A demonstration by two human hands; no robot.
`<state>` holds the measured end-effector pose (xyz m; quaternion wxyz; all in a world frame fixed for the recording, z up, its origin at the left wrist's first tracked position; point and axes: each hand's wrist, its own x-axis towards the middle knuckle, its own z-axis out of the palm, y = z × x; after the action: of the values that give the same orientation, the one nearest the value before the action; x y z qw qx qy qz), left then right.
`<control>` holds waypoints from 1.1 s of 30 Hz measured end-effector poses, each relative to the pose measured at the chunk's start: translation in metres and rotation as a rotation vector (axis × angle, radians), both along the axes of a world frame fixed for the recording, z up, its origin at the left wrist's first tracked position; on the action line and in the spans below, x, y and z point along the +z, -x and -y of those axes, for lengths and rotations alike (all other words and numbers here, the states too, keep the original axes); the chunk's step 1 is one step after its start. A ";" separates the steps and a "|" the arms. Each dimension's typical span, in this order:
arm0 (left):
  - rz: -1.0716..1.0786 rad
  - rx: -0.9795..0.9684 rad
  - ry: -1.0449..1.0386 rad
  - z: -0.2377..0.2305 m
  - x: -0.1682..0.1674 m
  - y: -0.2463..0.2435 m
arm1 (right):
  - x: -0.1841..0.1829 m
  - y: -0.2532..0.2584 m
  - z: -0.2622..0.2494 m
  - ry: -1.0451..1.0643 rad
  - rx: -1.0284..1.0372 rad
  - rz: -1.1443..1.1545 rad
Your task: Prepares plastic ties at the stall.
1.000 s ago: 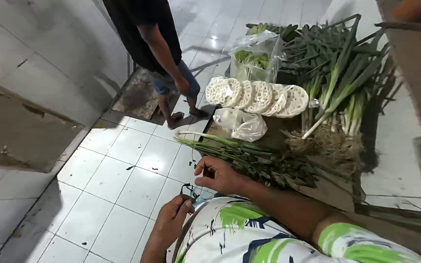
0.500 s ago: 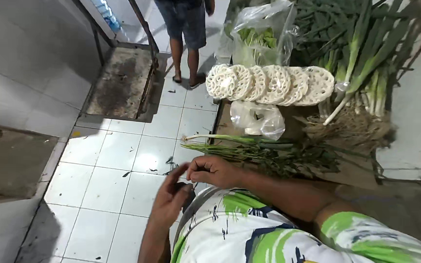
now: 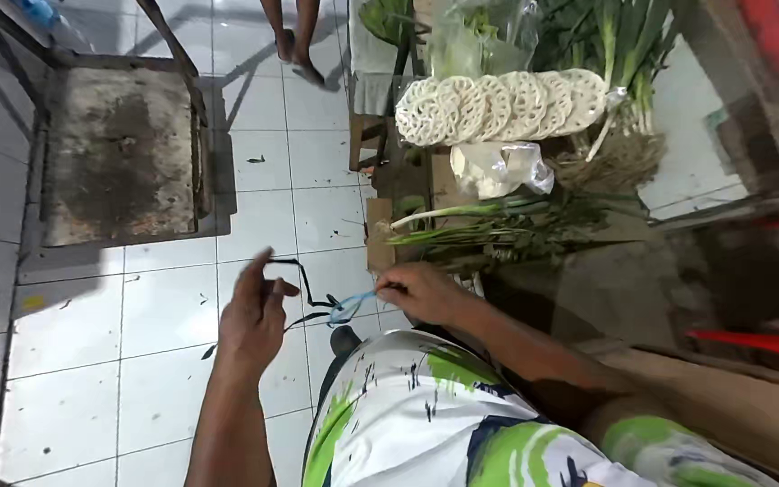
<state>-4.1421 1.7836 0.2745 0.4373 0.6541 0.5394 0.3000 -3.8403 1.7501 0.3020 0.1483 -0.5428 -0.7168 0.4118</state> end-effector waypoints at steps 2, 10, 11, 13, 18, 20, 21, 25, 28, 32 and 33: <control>-0.191 0.059 -0.044 -0.016 0.004 0.012 | 0.004 -0.011 0.011 -0.058 -0.136 0.006; -0.408 0.187 0.001 -0.033 0.017 0.047 | 0.047 -0.067 0.062 -0.240 -0.553 -0.224; -0.373 0.195 -0.033 -0.029 0.017 0.047 | 0.047 -0.072 0.067 -0.263 -0.551 -0.250; -0.286 0.221 -0.106 -0.018 0.020 0.046 | 0.043 -0.082 0.077 -0.296 -0.533 -0.249; 0.012 0.288 -0.134 0.001 0.047 0.030 | 0.043 -0.108 0.096 -0.371 -0.517 -0.156; 0.137 0.280 -0.109 0.008 0.060 0.019 | 0.045 -0.119 0.102 -0.407 -0.511 -0.142; 0.199 0.257 -0.118 0.012 0.064 0.015 | 0.046 -0.122 0.105 -0.424 -0.507 -0.136; 0.374 0.122 -0.110 0.028 0.073 -0.028 | 0.053 -0.136 0.109 -0.499 -0.464 -0.182; 0.454 -0.089 -0.137 0.052 0.078 -0.084 | 0.064 -0.131 0.106 -0.507 -0.325 -0.258; 0.512 -0.529 -0.080 0.087 0.097 -0.170 | 0.086 -0.102 0.100 -0.513 -0.073 -0.370; 0.502 -0.605 -0.064 0.090 0.097 -0.183 | 0.093 -0.101 0.100 -0.532 -0.041 -0.345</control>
<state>-3.9590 1.6932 0.3715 0.6036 0.7032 0.1887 0.3249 -3.7392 1.6499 0.3953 0.4127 -0.4215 -0.7526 0.2927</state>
